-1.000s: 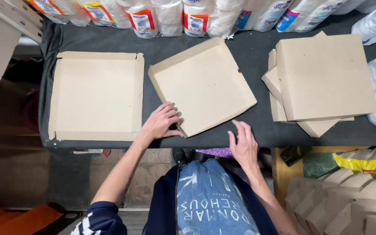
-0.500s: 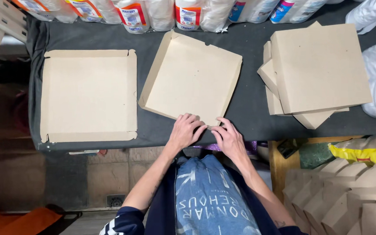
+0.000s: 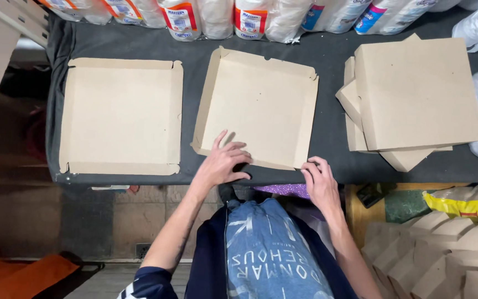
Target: The person folds and assembles multiple cardboard pizza-style boxes by hand on a table, occasionally moving finished boxes to a stack.
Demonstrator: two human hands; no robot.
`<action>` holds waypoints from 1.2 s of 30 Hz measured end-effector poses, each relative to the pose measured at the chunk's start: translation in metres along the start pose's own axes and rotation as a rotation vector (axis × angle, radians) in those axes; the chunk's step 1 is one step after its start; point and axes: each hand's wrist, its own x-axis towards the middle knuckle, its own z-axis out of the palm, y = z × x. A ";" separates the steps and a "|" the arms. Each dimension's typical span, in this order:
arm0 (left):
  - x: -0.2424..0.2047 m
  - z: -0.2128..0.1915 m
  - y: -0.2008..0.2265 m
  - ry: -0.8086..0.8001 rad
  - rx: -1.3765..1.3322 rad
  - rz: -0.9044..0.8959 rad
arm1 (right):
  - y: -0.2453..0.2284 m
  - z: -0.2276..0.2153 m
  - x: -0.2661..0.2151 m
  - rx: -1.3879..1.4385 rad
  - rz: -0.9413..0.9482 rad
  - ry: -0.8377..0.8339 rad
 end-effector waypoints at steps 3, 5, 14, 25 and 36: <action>-0.008 -0.047 -0.023 -0.196 0.063 -0.127 | 0.009 -0.012 0.003 -0.036 0.048 0.009; -0.015 -0.060 -0.039 -0.289 0.124 -0.174 | 0.010 -0.015 0.004 -0.029 0.054 0.007; -0.056 0.008 -0.055 -0.156 0.328 -0.180 | 0.020 -0.021 0.015 0.095 -0.001 -0.042; -0.077 0.038 -0.061 0.291 0.382 -0.081 | 0.074 0.007 0.049 0.911 0.219 -0.082; -0.095 -0.085 0.004 0.456 -0.568 -0.135 | 0.008 0.004 0.105 1.314 0.163 0.017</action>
